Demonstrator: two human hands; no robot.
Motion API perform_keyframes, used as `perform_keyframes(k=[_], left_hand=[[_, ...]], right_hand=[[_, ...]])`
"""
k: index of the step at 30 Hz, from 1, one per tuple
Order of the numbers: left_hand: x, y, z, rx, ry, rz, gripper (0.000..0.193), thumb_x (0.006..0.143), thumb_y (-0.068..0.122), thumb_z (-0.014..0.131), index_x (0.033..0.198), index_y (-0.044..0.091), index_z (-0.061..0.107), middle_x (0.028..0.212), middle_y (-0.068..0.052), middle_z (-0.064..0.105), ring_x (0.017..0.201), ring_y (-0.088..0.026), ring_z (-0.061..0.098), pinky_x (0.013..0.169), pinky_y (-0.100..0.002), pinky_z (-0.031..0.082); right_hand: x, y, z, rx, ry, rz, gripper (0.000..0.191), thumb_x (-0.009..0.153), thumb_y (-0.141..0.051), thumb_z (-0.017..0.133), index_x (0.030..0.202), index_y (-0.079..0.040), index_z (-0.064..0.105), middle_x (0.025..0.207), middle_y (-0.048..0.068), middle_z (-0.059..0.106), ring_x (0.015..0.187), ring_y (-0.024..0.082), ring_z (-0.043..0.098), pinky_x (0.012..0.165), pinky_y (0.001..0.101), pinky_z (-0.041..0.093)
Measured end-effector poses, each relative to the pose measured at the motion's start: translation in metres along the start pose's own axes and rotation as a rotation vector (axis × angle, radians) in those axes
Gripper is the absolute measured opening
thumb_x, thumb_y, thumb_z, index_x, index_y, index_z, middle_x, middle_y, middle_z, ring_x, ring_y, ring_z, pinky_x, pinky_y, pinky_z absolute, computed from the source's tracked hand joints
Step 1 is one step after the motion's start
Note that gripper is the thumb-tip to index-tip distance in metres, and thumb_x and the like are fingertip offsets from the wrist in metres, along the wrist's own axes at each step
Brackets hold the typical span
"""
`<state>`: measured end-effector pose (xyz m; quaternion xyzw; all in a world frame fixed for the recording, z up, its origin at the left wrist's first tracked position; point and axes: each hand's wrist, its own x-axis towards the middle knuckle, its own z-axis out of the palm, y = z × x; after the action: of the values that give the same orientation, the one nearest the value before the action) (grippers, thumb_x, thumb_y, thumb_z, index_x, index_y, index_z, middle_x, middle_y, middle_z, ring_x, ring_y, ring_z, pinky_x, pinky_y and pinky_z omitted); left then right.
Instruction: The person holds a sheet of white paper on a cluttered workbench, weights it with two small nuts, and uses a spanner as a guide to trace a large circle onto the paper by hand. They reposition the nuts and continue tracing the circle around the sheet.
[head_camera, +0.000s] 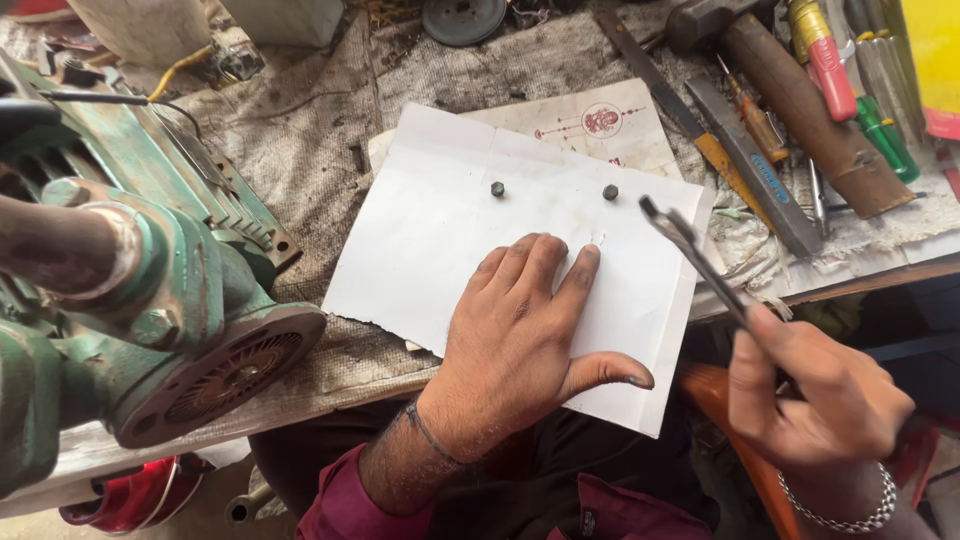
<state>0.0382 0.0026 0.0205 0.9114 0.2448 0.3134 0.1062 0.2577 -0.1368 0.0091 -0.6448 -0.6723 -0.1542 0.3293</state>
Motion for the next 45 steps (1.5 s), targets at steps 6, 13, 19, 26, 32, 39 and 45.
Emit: perform_keyframes(k=[6,13,19,26,32,39,45], left_hand=[[0.000,-0.003,0.001,0.031,-0.034,-0.005,0.099,0.080,0.080,0.059,0.132,-0.005,0.064,0.134,-0.020,0.060,0.128,-0.035,0.055,0.109,-0.046,0.043],[0.003,-0.001,0.004,0.078,-0.013,-0.012,0.098,0.081,0.079,0.058,0.135,-0.002,0.063,0.140,-0.017,0.060,0.129,-0.035,0.055,0.110,-0.047,0.041],[0.004,0.001,0.005,0.067,-0.054,-0.036,0.080,0.090,0.065,0.062,0.135,-0.001,0.063,0.140,-0.016,0.059,0.128,-0.035,0.054,0.109,-0.048,0.041],[0.005,0.002,0.007,0.063,-0.046,-0.060,0.056,0.092,0.040,0.070,0.135,0.004,0.064,0.140,-0.014,0.059,0.128,-0.034,0.055,0.108,-0.050,0.043],[0.003,0.001,0.008,0.060,-0.051,-0.060,0.057,0.092,0.039,0.070,0.136,0.004,0.063,0.140,-0.016,0.059,0.127,-0.035,0.055,0.107,-0.051,0.042],[0.005,0.001,0.008,0.078,-0.039,-0.052,0.056,0.093,0.038,0.070,0.136,0.004,0.063,0.138,-0.016,0.059,0.127,-0.034,0.055,0.108,-0.051,0.044],[0.004,0.002,0.007,0.057,-0.044,-0.050,0.055,0.093,0.037,0.070,0.136,0.003,0.064,0.138,-0.016,0.060,0.126,-0.034,0.056,0.107,-0.051,0.044]], right_hand=[[0.003,-0.002,0.001,0.041,0.026,0.015,0.026,0.104,-0.003,0.072,0.130,-0.004,0.068,0.092,0.016,0.072,0.077,0.023,0.073,0.070,0.0298,0.056],[0.021,-0.006,-0.011,-0.010,-0.047,0.049,0.028,0.098,-0.004,0.074,0.125,-0.005,0.073,0.088,0.017,0.073,0.074,0.023,0.073,0.068,0.0312,0.055],[0.031,-0.003,-0.013,-0.103,-0.229,0.031,0.031,0.084,0.000,0.080,0.115,-0.002,0.080,0.071,0.016,0.072,0.055,0.028,0.066,0.055,0.0395,0.050],[0.027,-0.010,-0.010,-0.072,-0.197,0.033,0.032,0.082,-0.002,0.077,0.114,-0.003,0.078,0.078,0.016,0.073,0.059,0.028,0.069,0.057,0.0360,0.052],[0.010,-0.004,-0.009,-0.004,-0.068,0.010,0.027,0.095,-0.005,0.073,0.122,-0.003,0.071,0.086,0.015,0.073,0.071,0.025,0.072,0.067,0.0322,0.055],[0.014,-0.005,-0.005,0.057,-0.097,0.040,0.027,0.093,-0.001,0.073,0.121,-0.001,0.071,0.093,0.017,0.074,0.080,0.027,0.075,0.069,0.0320,0.058],[0.001,-0.007,-0.008,0.001,-0.039,0.068,0.029,0.097,-0.004,0.073,0.126,-0.003,0.071,0.093,0.015,0.074,0.077,0.023,0.075,0.069,0.0303,0.057]])
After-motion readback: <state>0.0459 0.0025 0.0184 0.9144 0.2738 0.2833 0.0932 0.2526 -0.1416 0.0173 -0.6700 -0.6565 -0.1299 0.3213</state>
